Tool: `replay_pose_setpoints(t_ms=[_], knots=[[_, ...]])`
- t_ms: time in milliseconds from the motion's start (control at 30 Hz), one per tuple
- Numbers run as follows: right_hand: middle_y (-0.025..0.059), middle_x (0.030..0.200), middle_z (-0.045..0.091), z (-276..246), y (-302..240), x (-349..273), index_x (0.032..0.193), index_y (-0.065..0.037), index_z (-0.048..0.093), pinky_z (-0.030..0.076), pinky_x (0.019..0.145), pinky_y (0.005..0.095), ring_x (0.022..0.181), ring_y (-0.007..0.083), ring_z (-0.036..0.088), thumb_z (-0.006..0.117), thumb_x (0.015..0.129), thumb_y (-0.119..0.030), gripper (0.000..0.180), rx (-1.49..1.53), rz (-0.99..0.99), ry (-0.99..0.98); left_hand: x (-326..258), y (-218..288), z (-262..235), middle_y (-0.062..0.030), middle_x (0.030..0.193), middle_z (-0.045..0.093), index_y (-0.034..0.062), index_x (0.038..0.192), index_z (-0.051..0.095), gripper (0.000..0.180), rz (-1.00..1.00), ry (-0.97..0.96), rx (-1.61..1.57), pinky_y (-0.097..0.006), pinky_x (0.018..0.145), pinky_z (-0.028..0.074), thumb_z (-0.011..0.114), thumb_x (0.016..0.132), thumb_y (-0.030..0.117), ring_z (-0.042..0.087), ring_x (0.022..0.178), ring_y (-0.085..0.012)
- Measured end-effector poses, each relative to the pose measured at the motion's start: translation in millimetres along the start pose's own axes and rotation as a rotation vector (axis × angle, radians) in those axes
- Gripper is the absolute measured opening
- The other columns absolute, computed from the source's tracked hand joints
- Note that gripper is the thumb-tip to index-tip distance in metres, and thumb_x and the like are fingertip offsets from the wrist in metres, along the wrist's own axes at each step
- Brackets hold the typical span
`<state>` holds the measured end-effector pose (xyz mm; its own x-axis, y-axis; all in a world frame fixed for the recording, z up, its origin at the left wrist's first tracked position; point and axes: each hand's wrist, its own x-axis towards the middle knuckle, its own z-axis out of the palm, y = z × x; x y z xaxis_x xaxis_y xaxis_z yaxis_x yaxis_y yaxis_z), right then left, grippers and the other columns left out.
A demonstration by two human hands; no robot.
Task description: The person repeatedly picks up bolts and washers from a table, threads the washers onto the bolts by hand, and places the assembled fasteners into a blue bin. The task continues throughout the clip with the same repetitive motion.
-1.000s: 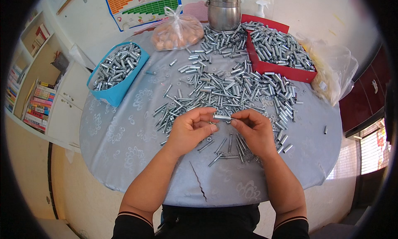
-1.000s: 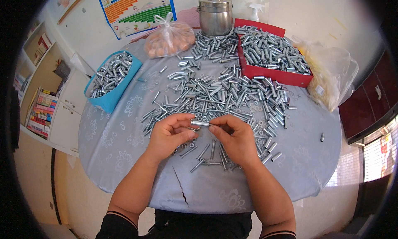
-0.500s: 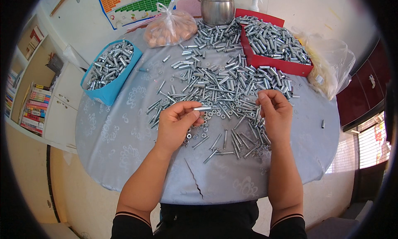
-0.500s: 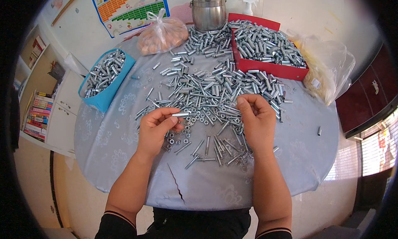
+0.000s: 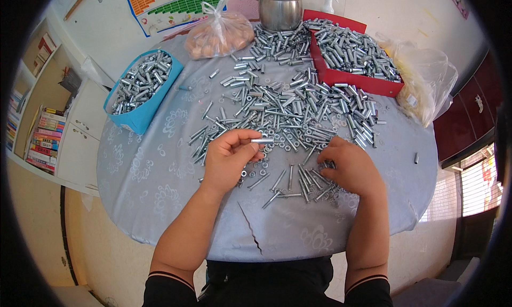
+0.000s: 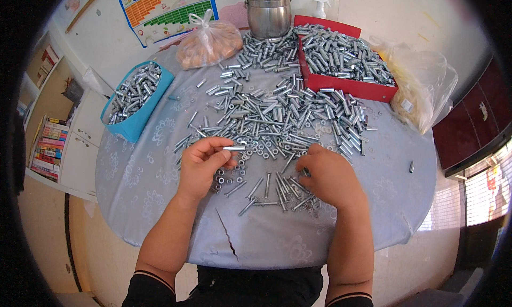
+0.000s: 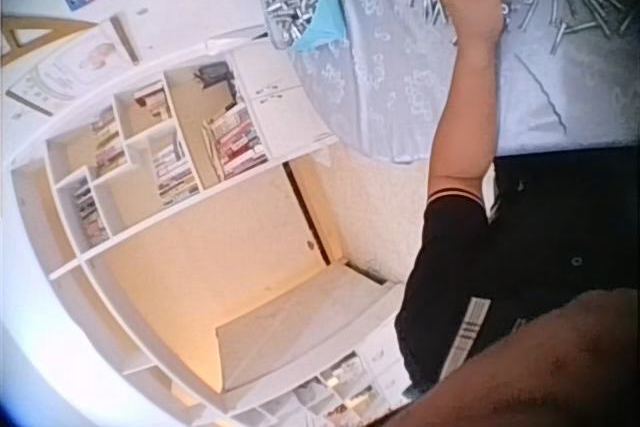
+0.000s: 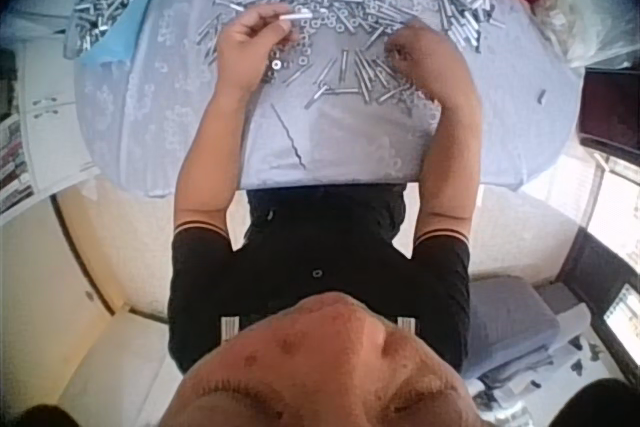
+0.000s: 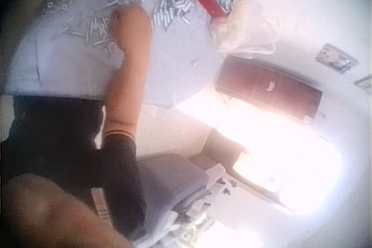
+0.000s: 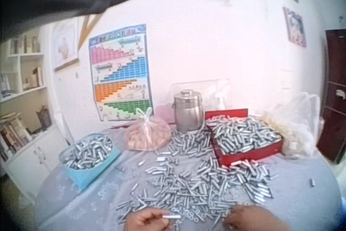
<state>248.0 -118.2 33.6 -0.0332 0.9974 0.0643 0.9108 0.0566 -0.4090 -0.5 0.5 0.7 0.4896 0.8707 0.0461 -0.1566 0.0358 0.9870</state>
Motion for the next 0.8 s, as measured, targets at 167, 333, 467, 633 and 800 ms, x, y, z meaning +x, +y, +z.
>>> replay_pose_setpoints(t_ms=[167,333,467,633,800], knots=[[0.0088,0.084,0.059,1,-3,1,0.082,-0.009,0.067,0.049,0.073,0.0418,0.082,0.0310,0.061,0.069,0.071,-0.009,0.012,-0.055,0.001,-0.015,0,-2,0,-0.0110,0.093,0.070,-0.0025,0.109,0.064,0.022,-0.027,-0.053,0.003,-0.027,0.070,0.057,0.059,0.088,-0.003,0.068,0.077,-0.0153],[0.0078,0.080,0.062,4,-3,7,0.083,-0.007,0.066,0.049,0.066,0.0350,0.073,0.0248,0.062,0.070,0.073,-0.006,0.010,0.207,0.062,0.097,-3,1,2,-0.0123,0.098,0.070,-0.0031,0.112,0.064,0.022,-0.075,-0.145,0.009,-0.025,0.074,0.057,0.060,0.090,-0.002,0.068,0.083,-0.0144],[0.0040,0.079,0.065,18,-23,19,0.087,-0.003,0.066,0.048,0.062,0.0256,0.069,0.0113,0.060,0.070,0.080,-0.004,0.008,0.664,0.209,0.238,-5,3,4,-0.0131,0.099,0.070,-0.0036,0.113,0.063,0.023,-0.078,-0.169,0.000,-0.026,0.075,0.057,0.060,0.091,-0.001,0.068,0.083,-0.0147],[0.0009,0.082,0.066,42,-33,23,0.091,0.000,0.064,0.048,0.063,0.0215,0.073,0.0060,0.059,0.069,0.084,-0.003,0.009,1.008,0.187,0.281,-4,3,4,-0.0142,0.100,0.070,-0.0035,0.115,0.062,0.023,-0.089,-0.169,0.005,-0.026,0.075,0.057,0.060,0.092,0.001,0.069,0.084,-0.0154],[0.0007,0.084,0.066,47,-34,25,0.092,0.000,0.064,0.049,0.067,0.0213,0.074,0.0068,0.060,0.070,0.083,-0.002,0.011,0.999,0.173,0.300,-4,3,4,-0.0147,0.100,0.070,-0.0035,0.115,0.062,0.024,-0.080,-0.178,0.001,-0.027,0.075,0.057,0.060,0.092,0.001,0.069,0.084,-0.0167]])
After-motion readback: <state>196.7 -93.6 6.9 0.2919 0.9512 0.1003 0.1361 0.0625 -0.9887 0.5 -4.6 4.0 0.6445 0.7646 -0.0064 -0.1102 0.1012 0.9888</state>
